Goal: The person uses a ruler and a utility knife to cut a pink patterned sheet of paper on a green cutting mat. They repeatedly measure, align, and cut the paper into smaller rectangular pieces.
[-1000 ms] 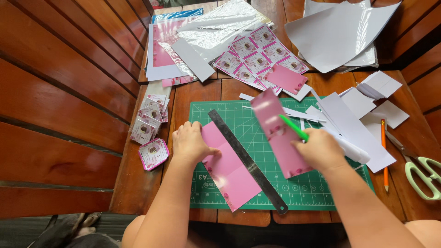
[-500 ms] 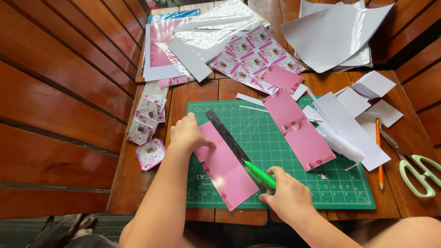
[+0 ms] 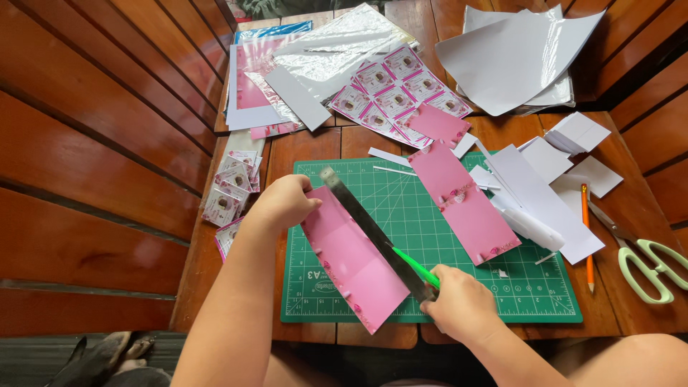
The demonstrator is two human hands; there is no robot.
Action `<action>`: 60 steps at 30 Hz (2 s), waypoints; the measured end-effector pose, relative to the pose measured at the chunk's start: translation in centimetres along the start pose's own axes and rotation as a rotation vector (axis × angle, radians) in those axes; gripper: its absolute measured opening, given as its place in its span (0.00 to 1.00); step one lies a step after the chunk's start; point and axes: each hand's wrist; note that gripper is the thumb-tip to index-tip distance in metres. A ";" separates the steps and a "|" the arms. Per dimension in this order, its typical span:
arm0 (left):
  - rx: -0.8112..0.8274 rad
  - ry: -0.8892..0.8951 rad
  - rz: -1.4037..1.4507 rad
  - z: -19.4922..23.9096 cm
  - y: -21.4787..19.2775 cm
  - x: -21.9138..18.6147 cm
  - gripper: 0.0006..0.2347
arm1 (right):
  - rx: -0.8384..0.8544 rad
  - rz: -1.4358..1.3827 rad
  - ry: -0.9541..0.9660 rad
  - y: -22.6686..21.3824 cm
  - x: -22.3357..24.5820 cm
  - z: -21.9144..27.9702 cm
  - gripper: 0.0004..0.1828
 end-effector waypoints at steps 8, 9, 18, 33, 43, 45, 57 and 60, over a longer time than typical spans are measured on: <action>0.014 0.001 0.450 5.4 -1.1 3.6 0.14 | -0.055 -0.489 0.000 -3.1 -3.4 1.5 0.08; 0.012 -0.007 0.452 5.6 -0.1 4.6 0.14 | -0.048 -0.488 -0.004 -3.9 -3.8 1.9 0.08; -0.282 -0.013 0.777 6.9 13.7 8.4 0.32 | -0.228 -1.002 -0.060 -0.8 -6.6 1.3 0.22; -0.597 0.170 -0.035 4.1 14.8 6.1 0.39 | 0.075 -0.639 -0.002 -0.8 -0.2 2.7 0.25; -0.387 0.362 0.102 1.0 17.8 3.3 0.36 | 0.069 -0.846 -0.009 -0.1 -1.3 1.8 0.24; -0.378 0.326 0.143 1.0 17.5 2.8 0.33 | 0.075 -0.831 0.007 -0.6 -1.0 1.9 0.25; -0.417 0.469 0.021 -0.2 17.2 3.1 0.45 | 0.090 -0.725 0.028 -1.7 -0.8 1.8 0.22; -0.401 0.499 0.015 0.1 16.6 3.1 0.47 | 0.111 -0.731 0.070 -1.9 -0.5 2.3 0.29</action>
Point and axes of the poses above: each hand's wrist, its own z-axis away from the middle knuckle, its own y-axis out of the palm, x = y × z, and after that the axes turned 9 degrees about -y, right-handed
